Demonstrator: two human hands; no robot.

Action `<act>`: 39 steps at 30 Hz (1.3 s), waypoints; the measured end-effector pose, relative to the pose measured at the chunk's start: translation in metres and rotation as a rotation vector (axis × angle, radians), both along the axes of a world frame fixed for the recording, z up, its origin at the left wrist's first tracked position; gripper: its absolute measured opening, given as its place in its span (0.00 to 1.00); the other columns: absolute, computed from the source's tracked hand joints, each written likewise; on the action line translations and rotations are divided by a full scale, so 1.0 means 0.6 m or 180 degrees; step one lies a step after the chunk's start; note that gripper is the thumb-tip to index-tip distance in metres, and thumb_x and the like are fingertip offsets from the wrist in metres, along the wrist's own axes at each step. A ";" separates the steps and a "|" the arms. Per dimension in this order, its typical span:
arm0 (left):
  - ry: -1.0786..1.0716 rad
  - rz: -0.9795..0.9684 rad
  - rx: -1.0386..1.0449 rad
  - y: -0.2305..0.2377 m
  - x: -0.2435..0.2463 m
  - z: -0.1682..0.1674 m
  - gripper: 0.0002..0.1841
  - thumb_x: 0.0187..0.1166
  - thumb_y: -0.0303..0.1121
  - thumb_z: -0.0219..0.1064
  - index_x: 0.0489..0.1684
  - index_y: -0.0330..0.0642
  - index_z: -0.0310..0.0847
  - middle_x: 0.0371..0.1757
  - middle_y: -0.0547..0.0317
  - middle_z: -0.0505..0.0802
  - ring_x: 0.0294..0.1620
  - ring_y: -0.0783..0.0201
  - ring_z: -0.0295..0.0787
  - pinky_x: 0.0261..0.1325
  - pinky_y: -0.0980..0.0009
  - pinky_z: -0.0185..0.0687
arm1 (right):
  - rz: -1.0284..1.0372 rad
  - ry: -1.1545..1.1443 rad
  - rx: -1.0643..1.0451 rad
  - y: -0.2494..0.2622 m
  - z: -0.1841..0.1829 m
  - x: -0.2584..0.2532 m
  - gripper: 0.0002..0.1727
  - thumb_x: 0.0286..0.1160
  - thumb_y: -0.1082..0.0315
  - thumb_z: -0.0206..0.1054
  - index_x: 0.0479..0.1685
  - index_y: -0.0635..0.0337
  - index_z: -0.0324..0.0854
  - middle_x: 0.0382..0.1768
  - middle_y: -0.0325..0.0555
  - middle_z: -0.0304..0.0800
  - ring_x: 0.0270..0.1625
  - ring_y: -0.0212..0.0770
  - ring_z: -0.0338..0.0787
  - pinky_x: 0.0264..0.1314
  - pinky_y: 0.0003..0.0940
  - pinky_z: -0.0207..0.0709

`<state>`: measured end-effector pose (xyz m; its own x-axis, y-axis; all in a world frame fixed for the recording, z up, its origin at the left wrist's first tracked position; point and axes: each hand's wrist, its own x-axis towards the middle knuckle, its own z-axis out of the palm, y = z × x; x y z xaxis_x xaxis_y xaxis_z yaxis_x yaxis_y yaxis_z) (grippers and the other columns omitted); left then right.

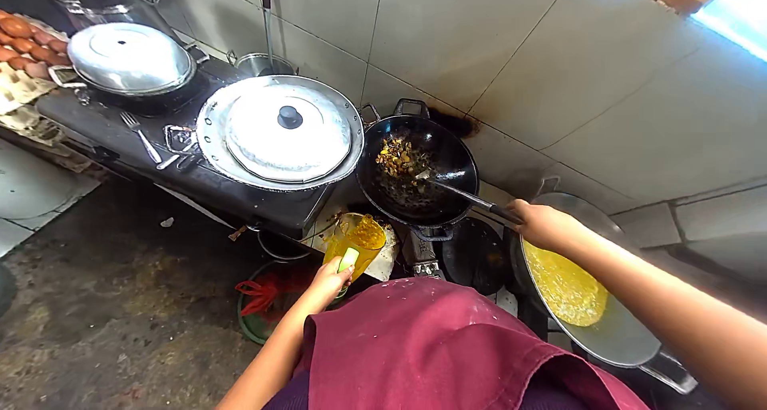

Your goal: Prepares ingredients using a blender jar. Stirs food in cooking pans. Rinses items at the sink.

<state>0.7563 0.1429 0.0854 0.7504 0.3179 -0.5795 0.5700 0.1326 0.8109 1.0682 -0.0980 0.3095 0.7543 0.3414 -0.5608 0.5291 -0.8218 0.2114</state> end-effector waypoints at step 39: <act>-0.0037 0.0041 0.0585 0.030 -0.024 -0.007 0.15 0.65 0.25 0.66 0.49 0.31 0.83 0.36 0.50 0.88 0.34 0.60 0.85 0.45 0.57 0.81 | -0.0737 -0.0049 0.0130 -0.037 0.067 0.157 0.16 0.90 0.63 0.62 0.69 0.53 0.87 0.42 0.59 0.91 0.37 0.55 0.87 0.44 0.58 0.79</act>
<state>0.7422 0.1611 0.0814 0.7519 0.4271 -0.5022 0.5597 -0.0112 0.8286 1.1623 -0.1204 0.3497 0.8235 0.1804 -0.5380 0.3224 -0.9289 0.1821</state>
